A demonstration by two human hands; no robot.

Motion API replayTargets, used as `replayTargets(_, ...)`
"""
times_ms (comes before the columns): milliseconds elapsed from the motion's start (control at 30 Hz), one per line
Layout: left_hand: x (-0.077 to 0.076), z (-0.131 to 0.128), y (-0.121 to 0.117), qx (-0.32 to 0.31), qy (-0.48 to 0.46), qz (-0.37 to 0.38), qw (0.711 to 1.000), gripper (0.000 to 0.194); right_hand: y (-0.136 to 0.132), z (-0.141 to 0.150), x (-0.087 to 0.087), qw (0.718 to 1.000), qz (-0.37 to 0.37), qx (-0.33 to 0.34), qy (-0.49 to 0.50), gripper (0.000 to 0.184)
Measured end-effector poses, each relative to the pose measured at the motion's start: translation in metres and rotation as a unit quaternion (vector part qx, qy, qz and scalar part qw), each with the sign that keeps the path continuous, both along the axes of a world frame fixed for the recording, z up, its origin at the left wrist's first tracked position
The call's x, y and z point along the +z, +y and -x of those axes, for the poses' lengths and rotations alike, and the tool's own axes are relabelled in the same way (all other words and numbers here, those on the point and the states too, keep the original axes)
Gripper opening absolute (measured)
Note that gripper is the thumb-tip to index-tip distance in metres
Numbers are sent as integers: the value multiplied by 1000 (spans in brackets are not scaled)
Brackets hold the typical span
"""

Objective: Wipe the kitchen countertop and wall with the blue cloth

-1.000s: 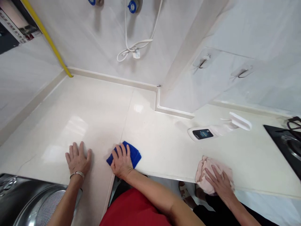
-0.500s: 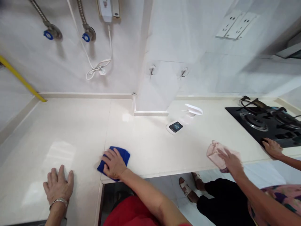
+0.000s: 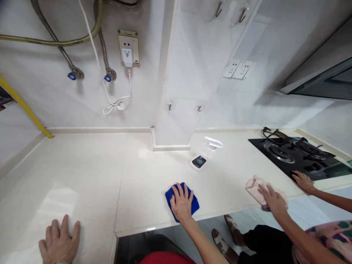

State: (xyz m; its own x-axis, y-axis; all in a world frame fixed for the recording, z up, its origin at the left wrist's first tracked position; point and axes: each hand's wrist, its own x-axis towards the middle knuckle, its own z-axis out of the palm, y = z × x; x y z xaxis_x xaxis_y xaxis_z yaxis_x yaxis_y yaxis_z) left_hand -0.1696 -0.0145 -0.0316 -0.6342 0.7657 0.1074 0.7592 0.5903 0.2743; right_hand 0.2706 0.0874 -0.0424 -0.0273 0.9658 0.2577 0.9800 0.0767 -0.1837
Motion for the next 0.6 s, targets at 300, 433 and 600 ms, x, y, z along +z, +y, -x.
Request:
replayTargets(300, 3, -4, -2, 13, -26, -6, 1000, 80, -11, -2, -11, 998, -13, -35, -48, 45)
replayTargets(433, 1, -4, -5, 9, -15, -12, 1000, 76, -10, -2, -10, 998, -23, -35, -45, 45)
replayTargets(600, 2, -4, -7, 5, -15, 0, 1000, 72, -12, -3, -11, 999, -12, -37, -34, 45)
